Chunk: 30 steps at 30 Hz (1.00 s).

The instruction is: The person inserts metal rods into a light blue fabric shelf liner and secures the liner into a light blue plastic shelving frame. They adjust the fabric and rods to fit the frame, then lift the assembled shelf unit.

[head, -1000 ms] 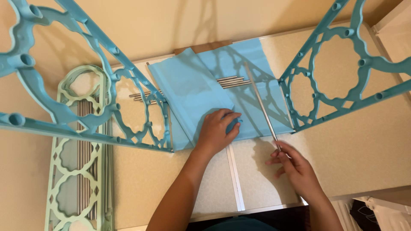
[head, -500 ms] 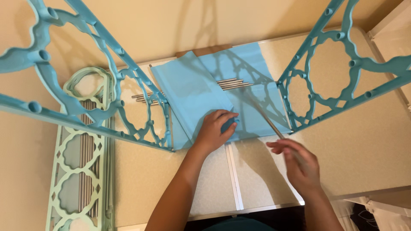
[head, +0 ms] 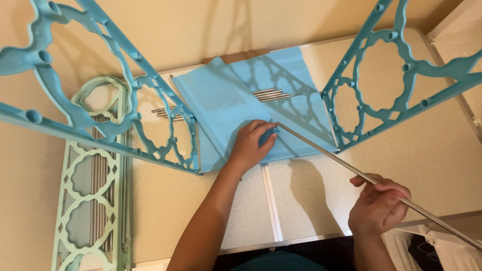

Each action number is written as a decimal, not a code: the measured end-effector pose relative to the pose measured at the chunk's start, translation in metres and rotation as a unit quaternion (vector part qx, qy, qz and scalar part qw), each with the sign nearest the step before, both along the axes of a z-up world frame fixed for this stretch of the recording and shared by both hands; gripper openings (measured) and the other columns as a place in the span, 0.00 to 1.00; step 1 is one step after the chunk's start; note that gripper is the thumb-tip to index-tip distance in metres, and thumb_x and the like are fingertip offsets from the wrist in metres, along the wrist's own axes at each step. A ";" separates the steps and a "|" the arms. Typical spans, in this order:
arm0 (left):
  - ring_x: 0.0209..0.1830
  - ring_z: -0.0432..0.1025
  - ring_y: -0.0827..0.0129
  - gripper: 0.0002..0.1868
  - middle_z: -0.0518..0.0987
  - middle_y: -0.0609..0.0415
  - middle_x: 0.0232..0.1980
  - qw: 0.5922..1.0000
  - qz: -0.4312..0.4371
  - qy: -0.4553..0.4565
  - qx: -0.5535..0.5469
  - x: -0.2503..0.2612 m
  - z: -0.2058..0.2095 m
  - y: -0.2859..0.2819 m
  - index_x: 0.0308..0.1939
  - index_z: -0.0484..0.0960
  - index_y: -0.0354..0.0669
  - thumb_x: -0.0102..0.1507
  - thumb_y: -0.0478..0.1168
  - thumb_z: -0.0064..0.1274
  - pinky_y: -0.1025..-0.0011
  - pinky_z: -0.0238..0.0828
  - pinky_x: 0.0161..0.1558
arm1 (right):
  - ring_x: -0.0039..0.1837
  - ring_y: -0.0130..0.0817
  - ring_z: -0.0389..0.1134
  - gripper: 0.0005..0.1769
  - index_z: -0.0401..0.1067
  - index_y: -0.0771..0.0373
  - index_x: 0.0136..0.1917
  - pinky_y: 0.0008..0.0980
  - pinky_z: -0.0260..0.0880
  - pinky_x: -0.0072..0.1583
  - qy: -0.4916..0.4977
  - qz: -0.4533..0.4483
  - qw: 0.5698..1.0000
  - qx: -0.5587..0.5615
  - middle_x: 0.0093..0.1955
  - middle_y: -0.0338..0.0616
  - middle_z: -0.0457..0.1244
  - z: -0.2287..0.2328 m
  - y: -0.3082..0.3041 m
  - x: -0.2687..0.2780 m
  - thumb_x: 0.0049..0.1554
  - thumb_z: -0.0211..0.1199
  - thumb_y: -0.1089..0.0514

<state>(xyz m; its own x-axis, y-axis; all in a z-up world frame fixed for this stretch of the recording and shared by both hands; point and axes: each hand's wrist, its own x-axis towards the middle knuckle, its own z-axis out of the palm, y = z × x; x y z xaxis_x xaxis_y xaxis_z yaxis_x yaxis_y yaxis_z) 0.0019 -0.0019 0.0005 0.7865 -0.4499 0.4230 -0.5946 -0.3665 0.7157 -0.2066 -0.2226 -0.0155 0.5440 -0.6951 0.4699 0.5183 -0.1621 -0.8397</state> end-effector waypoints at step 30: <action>0.50 0.75 0.57 0.16 0.81 0.51 0.52 0.999 0.008 -0.019 0.044 0.002 -0.004 -0.005 0.56 0.86 0.49 0.65 0.43 0.59 0.62 0.71 0.55 | 0.38 0.33 0.61 0.19 0.57 0.64 0.52 0.43 0.75 0.48 -0.029 -0.010 1.000 0.002 0.44 0.44 0.56 -0.020 -0.004 0.000 0.79 0.45 0.47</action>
<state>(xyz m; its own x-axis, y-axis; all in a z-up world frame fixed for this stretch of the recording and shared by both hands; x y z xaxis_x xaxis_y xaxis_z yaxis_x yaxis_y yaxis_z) 0.0035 -0.0066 -0.0031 0.7782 -0.4742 0.4117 -0.6141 -0.4373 0.6570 -0.2070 -0.2263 -0.0352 0.5013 -0.7081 0.4973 0.5633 -0.1692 -0.8087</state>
